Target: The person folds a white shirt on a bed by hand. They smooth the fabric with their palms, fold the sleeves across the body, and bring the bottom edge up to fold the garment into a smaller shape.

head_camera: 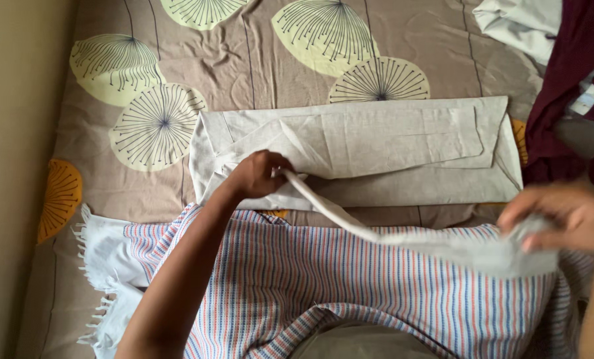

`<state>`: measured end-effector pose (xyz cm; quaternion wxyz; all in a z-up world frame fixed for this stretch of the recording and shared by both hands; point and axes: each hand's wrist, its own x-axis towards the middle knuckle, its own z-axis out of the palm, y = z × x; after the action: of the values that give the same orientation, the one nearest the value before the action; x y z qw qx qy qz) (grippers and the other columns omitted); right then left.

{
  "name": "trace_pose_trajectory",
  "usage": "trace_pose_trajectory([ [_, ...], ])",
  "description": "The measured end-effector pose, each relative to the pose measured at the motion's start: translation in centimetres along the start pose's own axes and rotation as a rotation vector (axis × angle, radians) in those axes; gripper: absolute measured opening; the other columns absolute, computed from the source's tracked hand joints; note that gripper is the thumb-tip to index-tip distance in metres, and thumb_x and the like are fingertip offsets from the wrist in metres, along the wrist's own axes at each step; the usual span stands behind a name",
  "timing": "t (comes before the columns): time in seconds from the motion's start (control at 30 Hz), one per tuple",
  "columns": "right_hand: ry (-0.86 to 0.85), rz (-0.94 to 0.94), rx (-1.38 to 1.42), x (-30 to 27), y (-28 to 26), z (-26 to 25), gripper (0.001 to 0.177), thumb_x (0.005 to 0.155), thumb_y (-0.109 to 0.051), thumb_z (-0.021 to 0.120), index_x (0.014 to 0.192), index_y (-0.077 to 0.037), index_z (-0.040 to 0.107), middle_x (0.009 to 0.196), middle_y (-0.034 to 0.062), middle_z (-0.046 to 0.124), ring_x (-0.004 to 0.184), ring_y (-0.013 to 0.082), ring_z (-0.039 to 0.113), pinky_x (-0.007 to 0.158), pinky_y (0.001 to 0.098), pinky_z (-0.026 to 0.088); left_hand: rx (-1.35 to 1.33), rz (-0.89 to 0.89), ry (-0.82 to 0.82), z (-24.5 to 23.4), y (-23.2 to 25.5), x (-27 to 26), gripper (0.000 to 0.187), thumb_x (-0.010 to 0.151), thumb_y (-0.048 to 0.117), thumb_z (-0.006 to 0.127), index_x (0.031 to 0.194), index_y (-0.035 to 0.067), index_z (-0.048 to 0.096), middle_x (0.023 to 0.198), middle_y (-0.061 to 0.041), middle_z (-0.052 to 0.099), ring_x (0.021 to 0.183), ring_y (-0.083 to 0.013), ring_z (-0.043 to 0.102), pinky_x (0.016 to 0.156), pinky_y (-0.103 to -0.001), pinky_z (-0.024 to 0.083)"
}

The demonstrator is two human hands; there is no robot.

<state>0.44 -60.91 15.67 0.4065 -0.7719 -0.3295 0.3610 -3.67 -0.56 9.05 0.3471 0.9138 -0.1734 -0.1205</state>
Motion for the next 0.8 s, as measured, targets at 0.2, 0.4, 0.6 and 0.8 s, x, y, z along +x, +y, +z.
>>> trace_pose_trajectory([
  [0.2, 0.747, 0.099, 0.417, 5.3, 11.0, -8.2, 0.045, 0.086, -0.008, 0.076, 0.127, -0.006, 0.057, 0.114, 0.0036, 0.068, 0.096, 0.0135, 0.07, 0.082, 0.0314, 0.06, -0.119, -0.152, 0.039, 0.6, -3.7, 6.9, 0.044, 0.086, 0.015, 0.07, 0.13, 0.01, 0.068, 0.114, -0.014, 0.076, 0.103, -0.0278, 0.074, 0.093, -0.041, 0.058],
  [0.4, 0.762, 0.588, 0.117, 13.6, 17.8, -5.0, 0.057, 0.093, -0.015, 0.081, 0.144, -0.005, 0.058, 0.125, 0.0164, 0.069, 0.105, 0.021, 0.066, 0.078, 0.031, 0.052, -0.145, -0.221, 0.431, 3.7, -7.9, 9.6, 0.043, 0.087, 0.022, 0.071, 0.125, 0.004, 0.066, 0.11, -0.015, 0.078, 0.101, -0.0314, 0.075, 0.088, -0.04, 0.059],
  [0.6, 0.96, 0.531, 0.249, 13.9, 18.0, -0.7, 0.057, 0.093, -0.006, 0.077, 0.147, -0.004, 0.058, 0.123, 0.0139, 0.067, 0.099, 0.0248, 0.062, 0.071, 0.0402, 0.044, -0.014, -0.389, 0.147, 1.1, -7.0, 6.6, 0.037, 0.089, 0.037, 0.074, 0.112, 0.007, 0.074, 0.1, -0.014, 0.078, 0.091, -0.0301, 0.075, 0.081, -0.04, 0.059],
  [0.8, 1.015, 0.063, 0.58, 11.5, 18.9, -2.2, 0.052, 0.096, 0.008, 0.069, 0.147, 0.003, 0.055, 0.131, 0.0112, 0.068, 0.116, 0.0152, 0.066, 0.105, 0.0277, 0.053, -0.074, -0.205, 0.384, 0.8, -6.0, 6.6, 0.027, 0.095, 0.031, 0.067, 0.102, 0.006, 0.076, 0.092, -0.015, 0.077, 0.082, -0.0313, 0.076, 0.074, -0.041, 0.058],
])
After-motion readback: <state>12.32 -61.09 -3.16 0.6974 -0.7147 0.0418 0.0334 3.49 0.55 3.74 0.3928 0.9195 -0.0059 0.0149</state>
